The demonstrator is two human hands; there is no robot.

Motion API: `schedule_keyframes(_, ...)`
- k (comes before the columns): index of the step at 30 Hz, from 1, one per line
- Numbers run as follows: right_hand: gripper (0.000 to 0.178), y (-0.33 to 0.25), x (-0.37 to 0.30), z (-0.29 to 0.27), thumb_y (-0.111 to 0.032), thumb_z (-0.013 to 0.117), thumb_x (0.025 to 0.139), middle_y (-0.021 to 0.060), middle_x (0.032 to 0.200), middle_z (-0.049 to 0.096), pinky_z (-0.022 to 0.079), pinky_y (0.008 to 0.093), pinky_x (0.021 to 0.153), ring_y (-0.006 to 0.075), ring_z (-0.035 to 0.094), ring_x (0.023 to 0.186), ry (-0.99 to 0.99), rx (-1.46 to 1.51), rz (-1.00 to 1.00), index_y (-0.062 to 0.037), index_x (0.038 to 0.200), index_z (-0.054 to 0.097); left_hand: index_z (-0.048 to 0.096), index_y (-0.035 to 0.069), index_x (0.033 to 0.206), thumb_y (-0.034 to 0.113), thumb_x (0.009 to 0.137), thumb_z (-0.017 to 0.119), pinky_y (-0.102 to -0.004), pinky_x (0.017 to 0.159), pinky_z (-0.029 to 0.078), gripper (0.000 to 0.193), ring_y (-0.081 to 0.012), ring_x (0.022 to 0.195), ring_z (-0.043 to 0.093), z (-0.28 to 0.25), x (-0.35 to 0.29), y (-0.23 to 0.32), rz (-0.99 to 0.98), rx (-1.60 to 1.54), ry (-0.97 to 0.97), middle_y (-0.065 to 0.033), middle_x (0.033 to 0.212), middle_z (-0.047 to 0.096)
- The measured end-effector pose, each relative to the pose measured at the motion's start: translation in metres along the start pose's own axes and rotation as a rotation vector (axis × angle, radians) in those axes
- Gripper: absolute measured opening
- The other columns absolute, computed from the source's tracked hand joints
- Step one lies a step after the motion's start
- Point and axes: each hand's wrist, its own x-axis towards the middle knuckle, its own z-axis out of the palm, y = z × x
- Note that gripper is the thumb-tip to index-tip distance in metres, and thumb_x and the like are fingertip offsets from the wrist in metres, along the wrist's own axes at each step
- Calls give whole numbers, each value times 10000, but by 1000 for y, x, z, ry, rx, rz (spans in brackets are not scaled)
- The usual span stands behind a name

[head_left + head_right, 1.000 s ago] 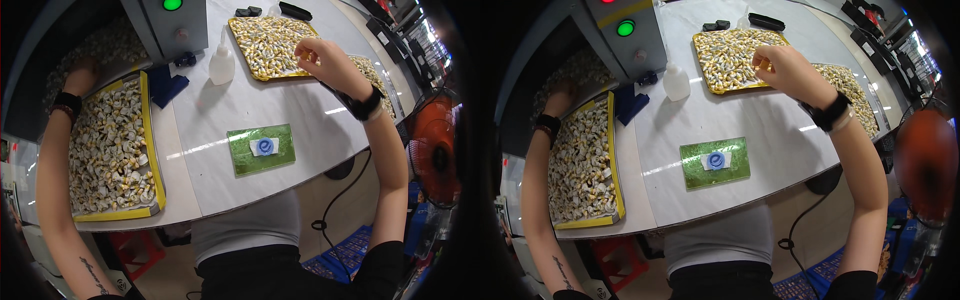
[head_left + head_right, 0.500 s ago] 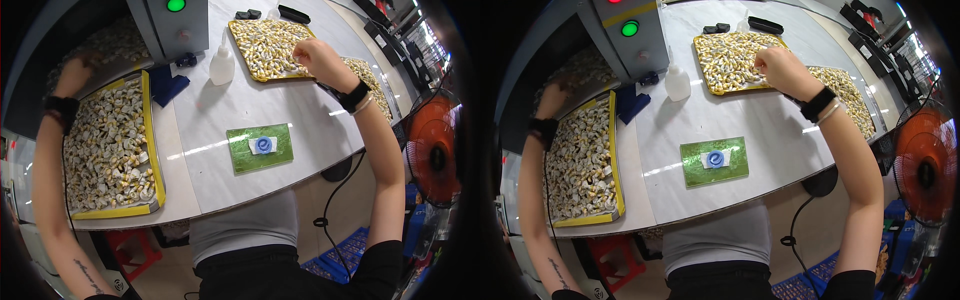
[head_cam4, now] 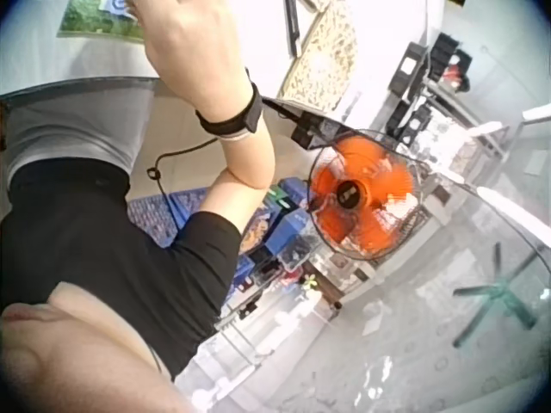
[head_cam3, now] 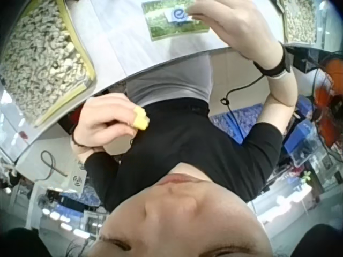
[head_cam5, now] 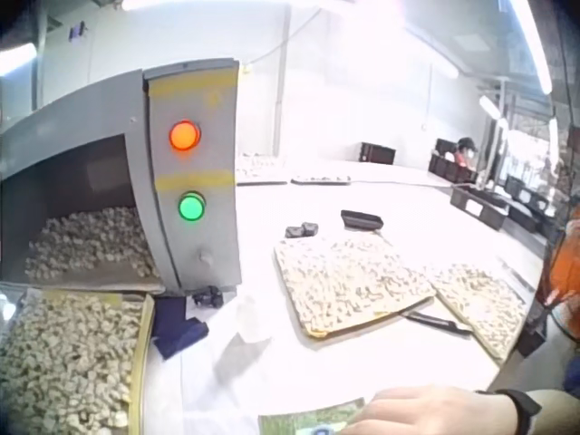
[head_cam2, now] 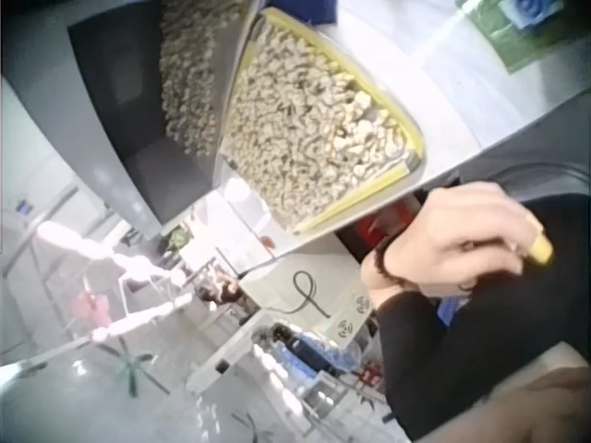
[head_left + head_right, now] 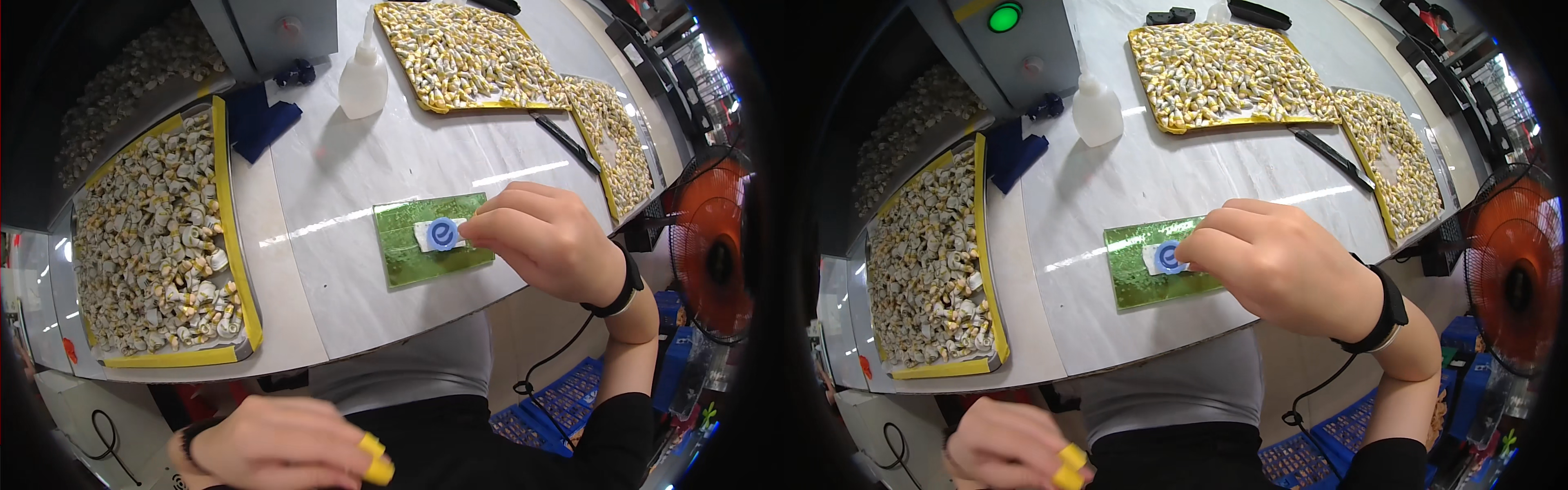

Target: The person repeatedly picks up small, white, spiral-shaped objects from a tray and uses a yellow tool to apply a substance to them. The person then places the treated objects onto a green rectangular mat. This process is repeated continuously throughout the video.

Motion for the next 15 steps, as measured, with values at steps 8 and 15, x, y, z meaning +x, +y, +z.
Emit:
schedule_keyframes(8,176,6,8,10,20,659,665,65,767,563,479,316,587,227,571,686,-40,-96,-103,-37,828,627,564,-95,1060,297,794,693,-281,713,510,491,-216,827,641,40,18,-63,33,-854,303,-169,955,625)
schedule_keyframes(15,174,-1,9,12,5,639,648,71,766,560,480,322,595,231,570,707,39,-21,-25,-34,817,626,554,-84,1072,272,789,712,-283,652,527,482,-182,769,624,53,33,-64,-107,-934,522,-157,928,618)
